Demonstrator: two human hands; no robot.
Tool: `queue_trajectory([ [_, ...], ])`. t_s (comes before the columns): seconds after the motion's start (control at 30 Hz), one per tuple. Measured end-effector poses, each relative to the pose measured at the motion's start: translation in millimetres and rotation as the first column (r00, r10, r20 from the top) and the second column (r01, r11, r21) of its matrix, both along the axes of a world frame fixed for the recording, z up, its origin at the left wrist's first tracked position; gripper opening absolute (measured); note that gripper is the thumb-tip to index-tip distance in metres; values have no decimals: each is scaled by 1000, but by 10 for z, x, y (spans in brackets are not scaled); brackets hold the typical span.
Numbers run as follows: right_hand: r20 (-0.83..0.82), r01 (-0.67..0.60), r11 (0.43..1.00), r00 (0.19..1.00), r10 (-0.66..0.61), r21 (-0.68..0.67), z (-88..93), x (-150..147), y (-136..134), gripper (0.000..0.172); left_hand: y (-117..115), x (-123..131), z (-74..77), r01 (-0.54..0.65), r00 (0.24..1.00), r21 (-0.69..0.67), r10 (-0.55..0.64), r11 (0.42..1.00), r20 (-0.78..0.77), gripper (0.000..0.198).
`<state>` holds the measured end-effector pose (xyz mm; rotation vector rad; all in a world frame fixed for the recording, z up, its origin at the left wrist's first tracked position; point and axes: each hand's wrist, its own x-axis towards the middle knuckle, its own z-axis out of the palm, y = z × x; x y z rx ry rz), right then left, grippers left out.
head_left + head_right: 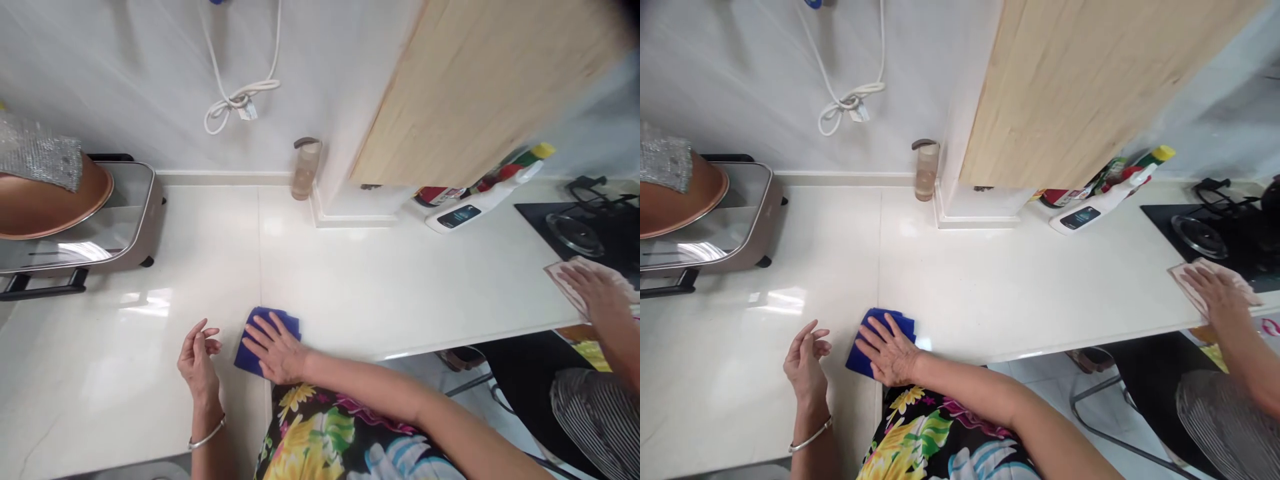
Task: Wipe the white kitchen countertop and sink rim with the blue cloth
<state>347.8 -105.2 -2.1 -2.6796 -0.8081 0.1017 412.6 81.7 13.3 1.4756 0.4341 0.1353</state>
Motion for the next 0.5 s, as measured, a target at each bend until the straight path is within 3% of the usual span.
queue_trajectory([
  [0.13,1,-41,999,999,41,17,-16,338,113,63,-25,-20,-86,32,999,-32,-33,999,-39,35],
  [0.3,53,50,997,997,-53,57,-83,735,32,59,-133,-45,-133,109,990,-19,-110,994,-86,44],
  [0.4,65,107,992,992,-111,60,-106,974,-97,60,-187,-47,-116,120,985,48,-113,992,-130,49],
  [0.5,76,191,980,978,-194,48,-111,1227,-288,61,-227,-37,-126,159,974,211,-118,964,-194,50],
])
